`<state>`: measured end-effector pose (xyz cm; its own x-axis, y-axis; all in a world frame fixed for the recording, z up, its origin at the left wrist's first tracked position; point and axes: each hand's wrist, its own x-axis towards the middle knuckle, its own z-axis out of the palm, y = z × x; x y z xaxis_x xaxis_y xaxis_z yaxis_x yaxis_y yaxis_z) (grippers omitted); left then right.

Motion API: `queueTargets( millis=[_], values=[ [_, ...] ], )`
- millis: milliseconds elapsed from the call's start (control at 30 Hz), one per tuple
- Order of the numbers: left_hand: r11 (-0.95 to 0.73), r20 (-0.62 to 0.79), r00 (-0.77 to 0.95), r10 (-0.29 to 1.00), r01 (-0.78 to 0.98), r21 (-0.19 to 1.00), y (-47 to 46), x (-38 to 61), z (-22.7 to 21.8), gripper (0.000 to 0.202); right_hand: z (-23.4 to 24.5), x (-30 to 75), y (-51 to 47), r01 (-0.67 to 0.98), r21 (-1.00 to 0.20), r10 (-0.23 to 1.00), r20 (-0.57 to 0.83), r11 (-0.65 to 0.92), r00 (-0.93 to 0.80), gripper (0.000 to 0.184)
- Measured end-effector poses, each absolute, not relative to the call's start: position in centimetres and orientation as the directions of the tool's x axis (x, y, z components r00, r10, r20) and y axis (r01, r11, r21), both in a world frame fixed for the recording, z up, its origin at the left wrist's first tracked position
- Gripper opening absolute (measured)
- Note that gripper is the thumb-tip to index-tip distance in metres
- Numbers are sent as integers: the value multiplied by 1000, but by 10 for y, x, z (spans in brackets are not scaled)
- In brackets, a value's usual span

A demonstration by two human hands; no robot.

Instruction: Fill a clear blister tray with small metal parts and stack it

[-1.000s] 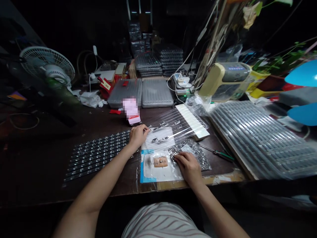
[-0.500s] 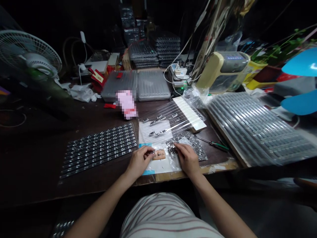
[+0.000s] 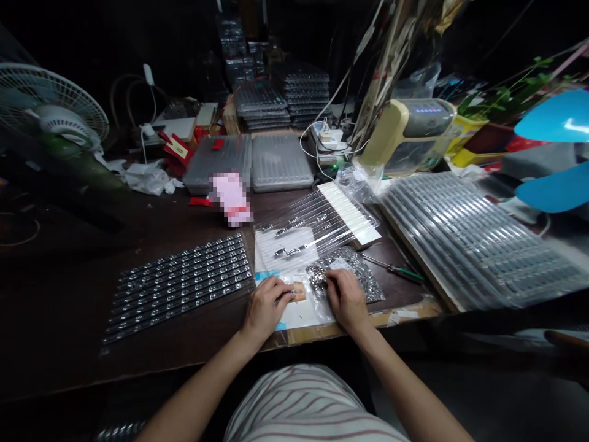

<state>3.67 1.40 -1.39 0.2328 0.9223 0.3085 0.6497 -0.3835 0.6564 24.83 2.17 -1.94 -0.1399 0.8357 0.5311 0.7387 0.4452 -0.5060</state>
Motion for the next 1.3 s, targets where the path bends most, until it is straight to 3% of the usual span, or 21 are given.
queueTargets(
  millis=[167, 400, 567, 800, 1000, 1133, 1300],
  values=[
    [-394, 308, 252, 918, 671, 628, 15, 40, -11, 10, -16, 250, 18, 684, -541, 829, 532, 489, -171, 24],
    [-391, 339, 207, 918, 620, 680, 16, 38, -10, 9, -9, 223, 15, 626, -618, 863, 466, 476, -197, 9],
    [-356, 412, 23, 911, 550, 756, 18, 29, -10, 9, -9, 201, 17, 729, -496, 870, 397, 472, -294, 8],
    [-357, 401, 43, 915, 547, 757, 16, 27, -12, 11, -10, 203, 16, 780, -393, 858, 384, 487, -342, 16],
    [-303, 340, 32, 940, 531, 791, 18, 29, -7, 9, -13, 243, 19, 856, -206, 837, 408, 475, -366, 27],
    [-278, 275, 87, 958, 530, 801, 22, 39, 1, 8, -20, 254, 22, 835, -256, 835, 415, 487, -360, 19],
    [-379, 299, 233, 925, 575, 725, 20, 52, -3, 10, -21, 248, 25, 828, -335, 838, 477, 450, -263, 14]
  ],
)
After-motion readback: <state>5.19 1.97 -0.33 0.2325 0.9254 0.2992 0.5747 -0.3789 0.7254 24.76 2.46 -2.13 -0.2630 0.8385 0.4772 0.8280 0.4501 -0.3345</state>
